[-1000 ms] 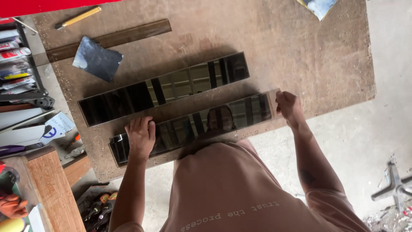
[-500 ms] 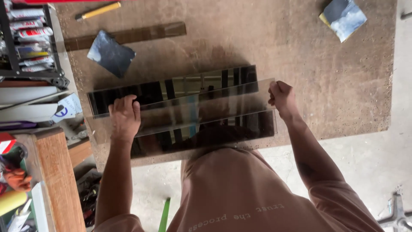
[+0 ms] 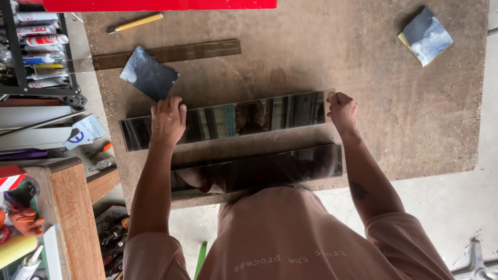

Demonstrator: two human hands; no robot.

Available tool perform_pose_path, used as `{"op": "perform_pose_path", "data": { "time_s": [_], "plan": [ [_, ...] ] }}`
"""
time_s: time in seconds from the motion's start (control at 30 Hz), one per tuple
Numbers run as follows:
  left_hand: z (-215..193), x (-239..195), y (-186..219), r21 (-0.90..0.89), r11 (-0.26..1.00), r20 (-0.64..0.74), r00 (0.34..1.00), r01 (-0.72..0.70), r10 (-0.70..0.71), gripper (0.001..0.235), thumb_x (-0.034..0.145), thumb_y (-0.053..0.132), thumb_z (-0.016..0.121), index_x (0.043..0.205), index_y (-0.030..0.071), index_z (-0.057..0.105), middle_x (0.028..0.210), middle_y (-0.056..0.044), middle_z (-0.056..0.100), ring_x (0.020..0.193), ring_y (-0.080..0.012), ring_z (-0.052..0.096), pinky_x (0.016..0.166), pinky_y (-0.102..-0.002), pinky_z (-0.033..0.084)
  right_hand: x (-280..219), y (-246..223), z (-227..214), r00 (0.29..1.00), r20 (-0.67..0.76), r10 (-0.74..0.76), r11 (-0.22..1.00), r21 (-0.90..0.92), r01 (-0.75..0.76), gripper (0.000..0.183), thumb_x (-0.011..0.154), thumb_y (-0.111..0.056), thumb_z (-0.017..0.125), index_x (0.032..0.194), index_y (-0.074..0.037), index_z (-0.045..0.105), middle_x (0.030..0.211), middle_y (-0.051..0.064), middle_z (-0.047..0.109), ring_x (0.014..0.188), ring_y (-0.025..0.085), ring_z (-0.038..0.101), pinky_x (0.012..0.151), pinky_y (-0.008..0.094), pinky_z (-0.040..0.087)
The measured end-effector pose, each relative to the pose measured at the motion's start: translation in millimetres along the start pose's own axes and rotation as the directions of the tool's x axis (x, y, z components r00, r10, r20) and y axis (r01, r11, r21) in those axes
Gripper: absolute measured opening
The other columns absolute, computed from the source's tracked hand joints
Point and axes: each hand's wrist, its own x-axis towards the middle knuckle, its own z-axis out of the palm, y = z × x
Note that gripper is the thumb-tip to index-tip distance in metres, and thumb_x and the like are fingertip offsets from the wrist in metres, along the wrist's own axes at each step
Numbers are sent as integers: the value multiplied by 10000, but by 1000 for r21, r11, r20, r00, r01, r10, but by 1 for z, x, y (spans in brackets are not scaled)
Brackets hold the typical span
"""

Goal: Sanding the sharp edges of glass strips using sandpaper at a workbench.

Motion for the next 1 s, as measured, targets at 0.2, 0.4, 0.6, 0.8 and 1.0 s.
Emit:
{"op": "perform_pose_path", "data": {
  "time_s": [0.2,0.4,0.6,0.8,1.0],
  "plan": [
    [-26,3,1,32,999,-30,999,-32,33,272,1008,364,583,1205,176,575,895,-36,593,905,-236,620,791,-413,490,36,76,15,970,-86,-230,935,-298,195,399,1082,-370,616,847,-65,721,718,216,598,717,427,666,592,561,395],
    [-79,7,9,-139,990,134,991,5,13,583,959,468,618,1431,160,468,1403,-160,385,1239,-410,446,969,-564,388,-14,-11,-4,780,-35,-625,642,-593,487,666,1006,-429,762,1309,152,644,1013,307,589,914,518,650,768,573,555],
    [-77,-8,6,-101,961,655,710,-257,258,999,779,671,627,1621,449,137,1729,-199,58,1560,-517,86,1170,-685,119,-42,-61,46,625,647,-437,216,-599,771,1456,476,-514,943,1665,-161,180,1509,318,355,1475,519,280,1248,600,145],
    [-88,0,7,-90,965,668,704,-244,241,1086,822,482,745,1652,456,44,1531,-201,383,1363,-427,437,1149,-639,170,-27,-60,59,528,742,-413,110,-535,837,1326,593,-304,947,1664,-193,174,1393,204,493,1357,405,498,1239,553,248],
    [-110,-6,5,-117,963,625,735,-244,262,1044,826,451,733,1651,416,94,1635,-218,214,1505,-492,223,1192,-668,134,-35,-71,39,555,734,-390,114,-559,821,1368,587,-392,923,1684,-250,118,1438,171,450,1420,400,430,1251,575,205]
  ]
}}
